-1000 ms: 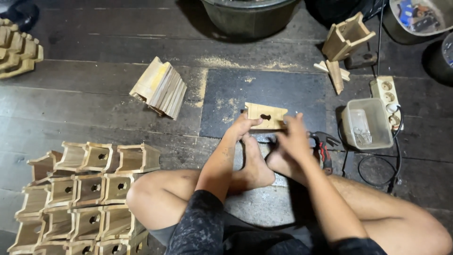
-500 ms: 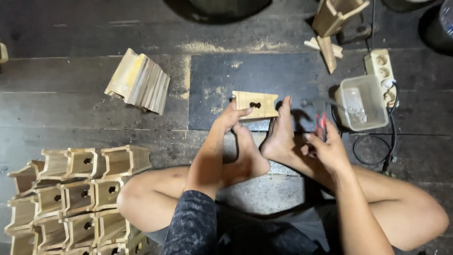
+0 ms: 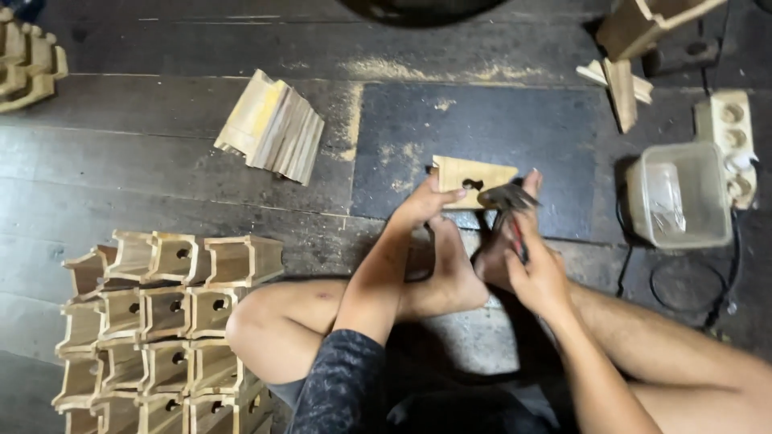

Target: The person sits on the floor and assembles small wooden boxes by inserting nails into pre-drilled holes and hammering them in. They handle multiple wooden pieces, align them, and use a hammer to secure the joints.

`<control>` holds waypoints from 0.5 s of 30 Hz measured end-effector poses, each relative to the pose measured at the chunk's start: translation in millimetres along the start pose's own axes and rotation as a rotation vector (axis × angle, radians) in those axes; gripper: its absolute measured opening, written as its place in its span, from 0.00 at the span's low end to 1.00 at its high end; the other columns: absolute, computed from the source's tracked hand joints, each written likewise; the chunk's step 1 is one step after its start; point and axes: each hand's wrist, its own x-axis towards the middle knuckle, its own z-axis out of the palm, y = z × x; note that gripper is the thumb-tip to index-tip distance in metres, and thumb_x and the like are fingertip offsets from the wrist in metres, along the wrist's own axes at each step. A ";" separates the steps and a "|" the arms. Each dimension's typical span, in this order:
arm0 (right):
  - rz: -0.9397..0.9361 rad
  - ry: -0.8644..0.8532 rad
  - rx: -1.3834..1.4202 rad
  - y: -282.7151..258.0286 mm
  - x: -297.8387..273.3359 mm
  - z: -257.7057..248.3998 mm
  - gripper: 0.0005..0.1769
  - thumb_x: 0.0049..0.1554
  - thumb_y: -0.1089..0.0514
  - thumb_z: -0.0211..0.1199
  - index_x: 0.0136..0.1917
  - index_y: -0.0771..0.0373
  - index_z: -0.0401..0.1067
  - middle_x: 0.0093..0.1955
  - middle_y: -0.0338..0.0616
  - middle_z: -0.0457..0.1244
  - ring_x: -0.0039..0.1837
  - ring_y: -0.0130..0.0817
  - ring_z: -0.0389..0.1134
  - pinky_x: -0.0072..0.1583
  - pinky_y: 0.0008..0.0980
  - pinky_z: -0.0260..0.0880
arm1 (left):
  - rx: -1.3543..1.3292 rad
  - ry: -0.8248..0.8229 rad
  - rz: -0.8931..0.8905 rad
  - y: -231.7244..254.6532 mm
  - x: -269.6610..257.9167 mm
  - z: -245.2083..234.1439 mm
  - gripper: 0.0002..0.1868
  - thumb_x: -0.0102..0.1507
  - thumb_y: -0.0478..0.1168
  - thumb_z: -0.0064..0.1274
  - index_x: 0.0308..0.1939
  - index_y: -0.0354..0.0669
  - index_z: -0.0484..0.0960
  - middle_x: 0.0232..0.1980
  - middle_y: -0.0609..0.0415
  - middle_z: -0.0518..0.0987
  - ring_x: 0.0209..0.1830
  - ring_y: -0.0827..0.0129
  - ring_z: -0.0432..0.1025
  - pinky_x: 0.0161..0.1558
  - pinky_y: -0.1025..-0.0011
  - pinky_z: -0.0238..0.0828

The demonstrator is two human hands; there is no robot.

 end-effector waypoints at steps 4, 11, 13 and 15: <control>0.040 0.145 -0.084 28.4 -16.4 5.2 0.37 0.57 0.54 0.69 0.79 0.57 0.69 0.62 0.62 0.70 0.60 0.60 0.72 0.56 0.54 0.74 | -0.052 -0.021 -0.002 -6.2 14.0 0.3 0.35 0.57 0.27 0.71 0.66 0.32 0.74 0.57 0.46 0.81 0.52 0.67 0.76 0.58 0.62 0.77; 0.182 0.006 -0.006 24.9 -1.6 22.4 0.34 0.56 0.55 0.68 0.76 0.51 0.68 0.57 0.65 0.70 0.58 0.67 0.72 0.55 0.59 0.74 | 0.004 -0.069 0.019 6.7 33.0 -9.1 0.40 0.56 0.30 0.74 0.69 0.35 0.70 0.57 0.45 0.81 0.52 0.65 0.77 0.56 0.59 0.79; 0.216 0.058 -0.060 23.1 -31.8 12.6 0.30 0.57 0.52 0.71 0.72 0.56 0.72 0.54 0.66 0.70 0.57 0.66 0.72 0.53 0.57 0.74 | -0.014 -0.060 -0.022 -32.4 19.8 -13.3 0.39 0.56 0.30 0.73 0.68 0.35 0.70 0.55 0.47 0.81 0.52 0.65 0.76 0.55 0.59 0.79; 0.238 0.153 -0.038 -9.3 -16.8 -6.4 0.41 0.58 0.50 0.70 0.80 0.57 0.60 0.58 0.67 0.68 0.57 0.69 0.71 0.54 0.65 0.71 | -0.009 -0.053 0.006 -33.6 36.0 -26.1 0.40 0.57 0.30 0.75 0.68 0.33 0.70 0.55 0.42 0.82 0.52 0.62 0.77 0.55 0.57 0.78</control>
